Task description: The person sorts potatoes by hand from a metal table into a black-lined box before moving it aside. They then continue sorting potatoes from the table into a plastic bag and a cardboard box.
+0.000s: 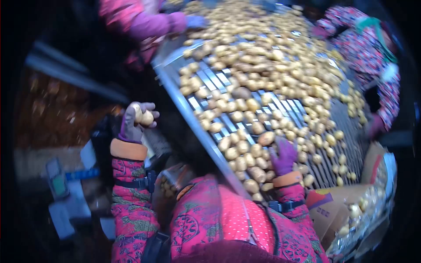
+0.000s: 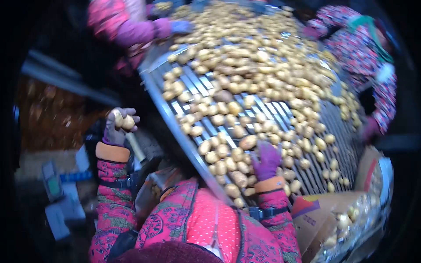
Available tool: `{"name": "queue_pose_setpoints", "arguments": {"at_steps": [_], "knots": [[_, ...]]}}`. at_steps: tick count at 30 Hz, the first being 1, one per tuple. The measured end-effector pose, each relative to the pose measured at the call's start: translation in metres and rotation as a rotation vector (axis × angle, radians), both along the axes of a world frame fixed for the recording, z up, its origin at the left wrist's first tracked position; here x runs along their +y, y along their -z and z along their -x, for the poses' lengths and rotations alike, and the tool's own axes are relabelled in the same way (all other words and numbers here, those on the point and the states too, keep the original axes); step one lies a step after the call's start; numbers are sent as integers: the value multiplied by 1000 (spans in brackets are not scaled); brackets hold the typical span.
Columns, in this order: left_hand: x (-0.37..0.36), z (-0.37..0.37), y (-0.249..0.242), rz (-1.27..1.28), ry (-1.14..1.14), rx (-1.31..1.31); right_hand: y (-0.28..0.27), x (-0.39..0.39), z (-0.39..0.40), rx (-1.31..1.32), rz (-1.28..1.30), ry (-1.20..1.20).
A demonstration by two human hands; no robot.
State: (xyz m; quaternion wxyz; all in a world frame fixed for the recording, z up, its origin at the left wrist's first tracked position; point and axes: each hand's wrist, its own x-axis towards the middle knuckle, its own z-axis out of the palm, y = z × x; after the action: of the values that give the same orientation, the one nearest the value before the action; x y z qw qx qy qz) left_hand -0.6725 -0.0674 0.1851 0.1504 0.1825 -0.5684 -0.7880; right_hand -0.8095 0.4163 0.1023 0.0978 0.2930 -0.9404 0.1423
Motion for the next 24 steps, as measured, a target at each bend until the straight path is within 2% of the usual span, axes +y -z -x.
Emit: {"name": "queue_pose_setpoints", "arguments": {"at_steps": [2,4,5,7,8,9,10,11,13,14,15,16,17,18,19,20,22,24], "knots": [[-31,-100,35,-80,-341,-248,5,3,0,-23,52,-32],[-63,-179,50,-99,-530,-552,-7,-6,0,-81,126,-38],[-78,-205,58,-22,-635,-720,-8,-8,-1,-68,107,-45],[-123,-259,77,-1,-750,-841,-8,-8,-3,-66,100,-27],[-121,-262,63,110,-830,-892,-8,-10,-3,-57,96,-27],[-146,-279,76,228,-762,-1050,-8,-10,-3,-49,79,-47],[-216,-326,135,653,-535,-1150,-8,-7,-2,-38,58,-55],[-198,-294,117,559,-570,-1146,-2,-2,0,-33,57,-53],[-180,-235,113,801,-521,-948,6,1,2,5,34,-32],[-189,-208,136,1118,-460,-730,6,2,0,21,23,-18],[-182,-164,159,835,-355,-291,5,1,-2,-6,43,-9],[-170,-113,154,968,-82,-188,1,-1,-2,-30,51,-1],[-60,-43,66,653,-152,-312,-2,-1,-4,-40,51,3],[-30,-1,64,722,-79,-299,-5,-2,-4,-52,51,1],[-1,35,49,1159,17,-140,-5,-1,-4,-44,49,0],[10,69,54,1380,149,-46,-4,0,-4,-37,44,2],[44,126,46,1834,280,-382,-3,1,-4,-10,-14,5],[34,172,73,1974,451,-462,-3,5,-7,-67,-58,41]]}}
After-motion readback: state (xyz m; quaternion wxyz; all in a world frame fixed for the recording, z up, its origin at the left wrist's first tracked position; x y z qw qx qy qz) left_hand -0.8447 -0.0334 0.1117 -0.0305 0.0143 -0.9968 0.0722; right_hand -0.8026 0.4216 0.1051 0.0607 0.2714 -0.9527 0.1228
